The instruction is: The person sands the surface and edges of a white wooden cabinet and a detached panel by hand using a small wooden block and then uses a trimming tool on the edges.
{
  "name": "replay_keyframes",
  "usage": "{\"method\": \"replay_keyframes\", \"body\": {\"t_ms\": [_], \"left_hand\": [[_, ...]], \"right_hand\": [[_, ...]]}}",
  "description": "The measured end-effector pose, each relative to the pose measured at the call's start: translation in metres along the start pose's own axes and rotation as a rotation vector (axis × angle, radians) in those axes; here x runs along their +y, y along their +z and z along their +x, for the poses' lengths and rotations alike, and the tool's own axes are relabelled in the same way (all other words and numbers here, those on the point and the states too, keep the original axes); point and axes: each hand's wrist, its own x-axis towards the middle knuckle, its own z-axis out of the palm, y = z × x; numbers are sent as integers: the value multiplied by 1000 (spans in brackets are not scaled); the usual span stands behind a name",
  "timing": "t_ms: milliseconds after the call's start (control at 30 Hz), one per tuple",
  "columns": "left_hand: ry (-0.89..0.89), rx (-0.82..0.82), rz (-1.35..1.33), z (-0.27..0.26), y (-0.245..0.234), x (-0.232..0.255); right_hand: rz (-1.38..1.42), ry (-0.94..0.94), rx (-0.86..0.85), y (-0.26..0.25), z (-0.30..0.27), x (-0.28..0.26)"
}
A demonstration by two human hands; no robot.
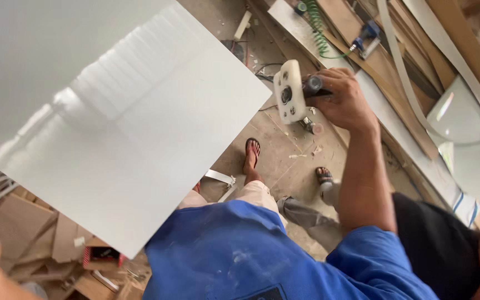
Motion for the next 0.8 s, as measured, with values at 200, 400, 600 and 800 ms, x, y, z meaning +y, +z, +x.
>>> {"method": "replay_keyframes", "body": {"t_ms": [200, 400, 600, 800], "left_hand": [[-394, 103, -1228, 216, -331, 92], [-419, -280, -1327, 331, -384, 207], [-437, -329, -1129, 410, -404, 239], [-423, -411, -1066, 422, -430, 244]], "right_hand": [[-201, -302, -279, -8, 19, 82], [-164, -472, -390, 26, 3, 108], [-215, -520, -383, 40, 19, 108], [-194, -529, -413, 47, 37, 107]]}}
